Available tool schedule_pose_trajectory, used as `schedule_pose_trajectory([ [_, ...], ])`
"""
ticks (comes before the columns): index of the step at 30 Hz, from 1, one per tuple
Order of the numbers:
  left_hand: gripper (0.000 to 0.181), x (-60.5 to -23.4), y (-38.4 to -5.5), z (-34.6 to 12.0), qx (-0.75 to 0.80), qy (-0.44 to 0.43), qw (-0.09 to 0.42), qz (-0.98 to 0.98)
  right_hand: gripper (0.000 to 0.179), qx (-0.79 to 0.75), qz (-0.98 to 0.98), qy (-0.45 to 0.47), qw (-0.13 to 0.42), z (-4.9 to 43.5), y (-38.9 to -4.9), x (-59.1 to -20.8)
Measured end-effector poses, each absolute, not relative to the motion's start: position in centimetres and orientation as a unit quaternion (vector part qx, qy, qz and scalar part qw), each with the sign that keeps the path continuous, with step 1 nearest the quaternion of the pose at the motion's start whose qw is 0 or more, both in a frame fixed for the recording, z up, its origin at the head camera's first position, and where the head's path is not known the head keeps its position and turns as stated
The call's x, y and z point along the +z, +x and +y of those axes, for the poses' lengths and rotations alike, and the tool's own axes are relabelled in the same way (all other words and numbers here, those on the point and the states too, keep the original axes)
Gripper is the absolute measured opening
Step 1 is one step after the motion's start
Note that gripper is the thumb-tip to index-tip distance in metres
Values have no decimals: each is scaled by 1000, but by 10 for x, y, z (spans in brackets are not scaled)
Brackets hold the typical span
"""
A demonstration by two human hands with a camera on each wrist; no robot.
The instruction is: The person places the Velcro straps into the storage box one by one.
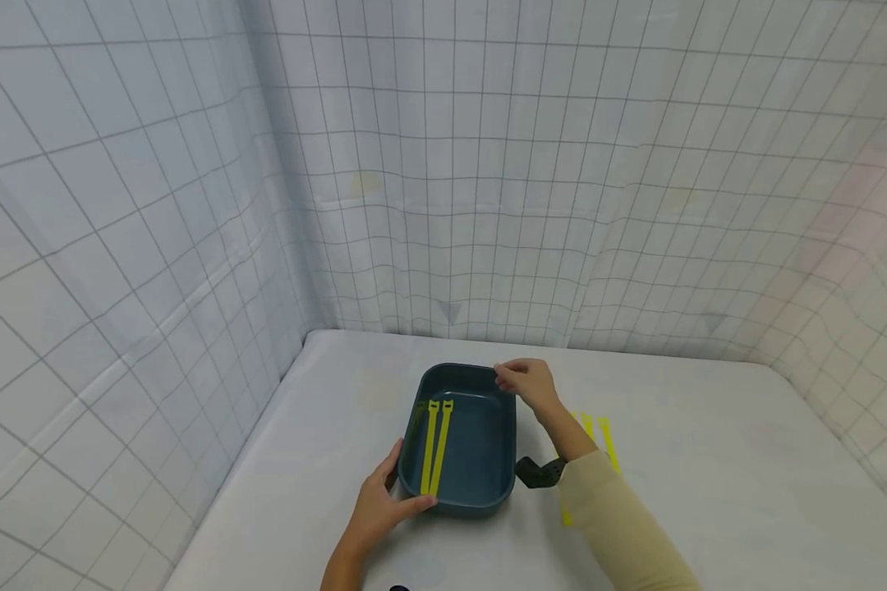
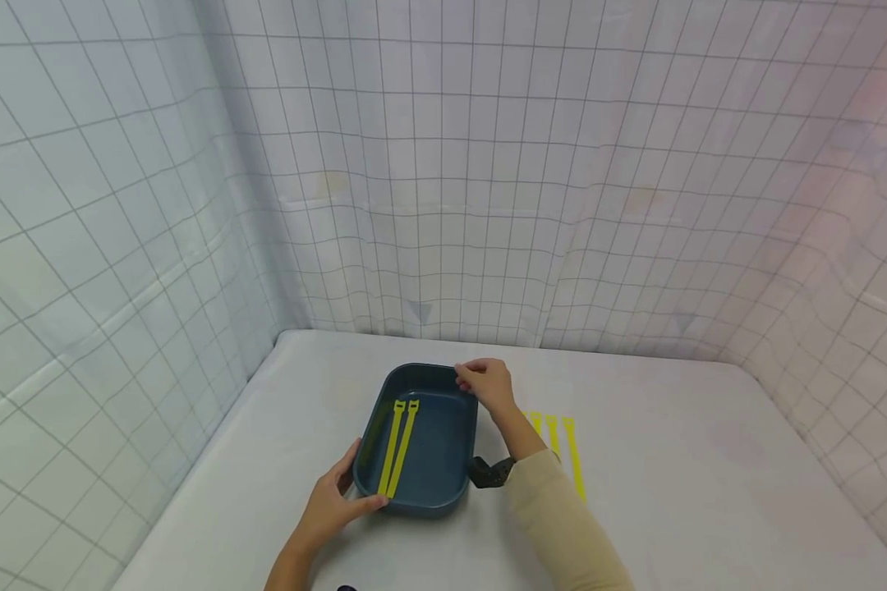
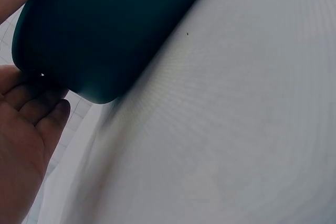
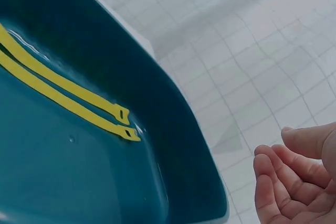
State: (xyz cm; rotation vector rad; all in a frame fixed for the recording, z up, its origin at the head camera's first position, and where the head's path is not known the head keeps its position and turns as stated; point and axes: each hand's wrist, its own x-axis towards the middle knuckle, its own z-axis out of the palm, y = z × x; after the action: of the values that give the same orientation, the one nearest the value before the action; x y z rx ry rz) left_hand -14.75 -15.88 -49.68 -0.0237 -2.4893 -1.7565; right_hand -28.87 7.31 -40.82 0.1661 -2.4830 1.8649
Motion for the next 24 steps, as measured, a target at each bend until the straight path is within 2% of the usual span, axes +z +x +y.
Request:
schedule_pose_trajectory([
  [8, 100, -495, -145, -158, -573, 1, 46, -819, 21, 559, -828, 6, 56, 92, -293, -418],
  [24, 100, -493, -145, -158, -572, 1, 42, -819, 24, 536, -842, -50, 21, 123, -294, -444],
])
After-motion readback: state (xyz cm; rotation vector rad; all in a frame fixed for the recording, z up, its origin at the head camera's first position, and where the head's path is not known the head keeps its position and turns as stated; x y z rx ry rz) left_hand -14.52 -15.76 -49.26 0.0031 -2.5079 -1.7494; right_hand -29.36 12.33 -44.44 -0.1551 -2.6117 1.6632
